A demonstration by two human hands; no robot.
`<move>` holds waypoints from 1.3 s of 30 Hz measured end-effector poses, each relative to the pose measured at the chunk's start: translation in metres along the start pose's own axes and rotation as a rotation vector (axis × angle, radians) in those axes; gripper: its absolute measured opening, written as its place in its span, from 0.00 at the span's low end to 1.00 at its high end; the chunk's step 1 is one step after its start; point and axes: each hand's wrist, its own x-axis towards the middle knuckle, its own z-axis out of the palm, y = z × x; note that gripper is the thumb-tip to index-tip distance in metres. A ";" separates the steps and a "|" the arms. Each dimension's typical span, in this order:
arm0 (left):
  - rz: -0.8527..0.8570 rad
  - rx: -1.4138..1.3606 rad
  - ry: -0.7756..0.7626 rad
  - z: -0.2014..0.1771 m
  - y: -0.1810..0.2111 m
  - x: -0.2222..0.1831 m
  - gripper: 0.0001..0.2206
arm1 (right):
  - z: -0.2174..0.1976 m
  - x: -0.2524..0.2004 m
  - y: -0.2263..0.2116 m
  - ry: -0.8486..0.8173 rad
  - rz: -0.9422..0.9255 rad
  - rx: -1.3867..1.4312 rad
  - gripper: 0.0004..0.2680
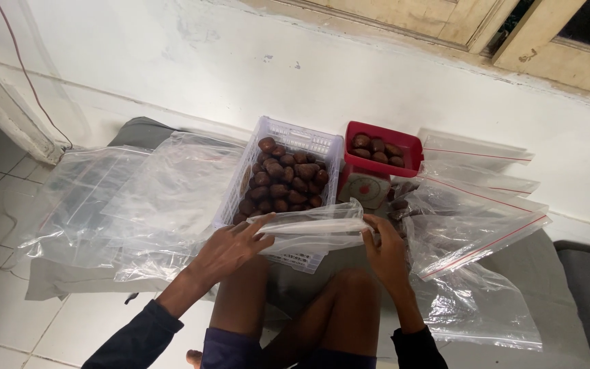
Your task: Weighing snake fruits on a scale and packing them into plastic zip-lock bags.
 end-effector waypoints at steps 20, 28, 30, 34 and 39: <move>-0.662 -0.303 -0.269 0.027 -0.042 0.042 0.30 | 0.051 0.081 -0.025 -0.011 -0.598 -0.469 0.09; -0.623 -0.335 -0.222 0.008 -0.034 0.045 0.29 | 0.069 0.094 -0.007 0.023 -0.517 -0.579 0.11; -0.610 -0.328 -0.219 0.016 -0.033 0.043 0.30 | 0.074 0.098 0.001 0.050 -0.532 -0.617 0.10; -0.607 -0.389 -0.191 0.018 -0.030 0.042 0.30 | 0.076 0.101 -0.007 0.109 -0.703 -0.616 0.07; -0.584 -0.359 -0.183 0.009 -0.029 0.042 0.29 | 0.069 0.099 -0.021 0.080 -0.631 -0.624 0.08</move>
